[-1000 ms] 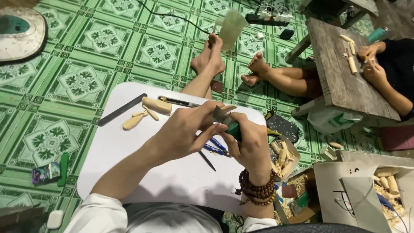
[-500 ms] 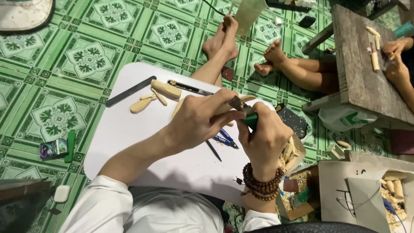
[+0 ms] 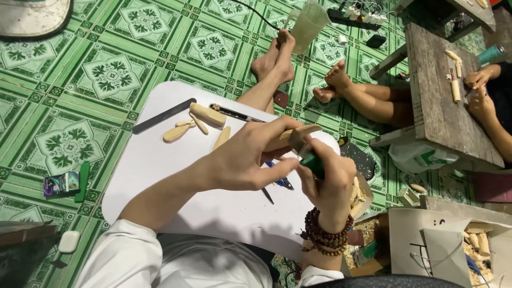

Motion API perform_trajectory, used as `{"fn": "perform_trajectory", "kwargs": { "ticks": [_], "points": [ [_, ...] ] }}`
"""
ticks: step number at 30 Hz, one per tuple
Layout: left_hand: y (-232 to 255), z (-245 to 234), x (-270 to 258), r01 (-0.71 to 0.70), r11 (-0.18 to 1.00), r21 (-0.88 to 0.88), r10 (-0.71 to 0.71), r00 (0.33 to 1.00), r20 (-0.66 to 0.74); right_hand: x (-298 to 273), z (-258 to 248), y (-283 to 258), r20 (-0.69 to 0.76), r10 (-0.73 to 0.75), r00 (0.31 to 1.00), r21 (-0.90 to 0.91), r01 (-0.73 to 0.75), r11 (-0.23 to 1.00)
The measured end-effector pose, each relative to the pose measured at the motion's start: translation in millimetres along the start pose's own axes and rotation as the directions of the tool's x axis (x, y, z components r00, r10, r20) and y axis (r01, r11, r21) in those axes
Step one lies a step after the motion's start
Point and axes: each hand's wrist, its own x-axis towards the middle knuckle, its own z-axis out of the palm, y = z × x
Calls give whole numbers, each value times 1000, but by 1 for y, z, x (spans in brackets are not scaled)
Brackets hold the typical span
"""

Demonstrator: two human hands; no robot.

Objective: The person carves a small wooden object using a utility knife while sitting on the floor.

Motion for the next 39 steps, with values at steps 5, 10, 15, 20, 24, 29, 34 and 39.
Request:
{"fn": "perform_trajectory", "kwargs": {
  "ticks": [5,10,15,20,24,29,34,39],
  "points": [
    [5,-2,1,-59,973,225,45,997,67,10,-3,-14,25,-23,999,-28,24,999],
    [-2,4,1,-91,940,330,91,996,17,8,0,-16,-34,-51,998,-182,44,982],
    [-20,17,0,-69,952,299,119,981,-155,0,6,-11,-112,-112,987,-397,58,916],
    [-12,15,0,16,972,233,47,964,-262,0,13,-6,-168,-235,957,-498,123,858],
    [5,7,0,4,982,187,39,973,-227,9,11,-11,-100,-138,985,-224,112,968],
    [-3,8,2,-43,973,226,94,971,-219,-8,9,4,-15,-9,1000,160,11,987],
    [-1,13,6,-76,957,281,168,934,-317,-15,10,6,-21,-30,999,145,33,989],
    [0,15,7,-78,933,353,215,904,-369,-17,5,8,-21,-50,999,115,52,992]
  ]
}}
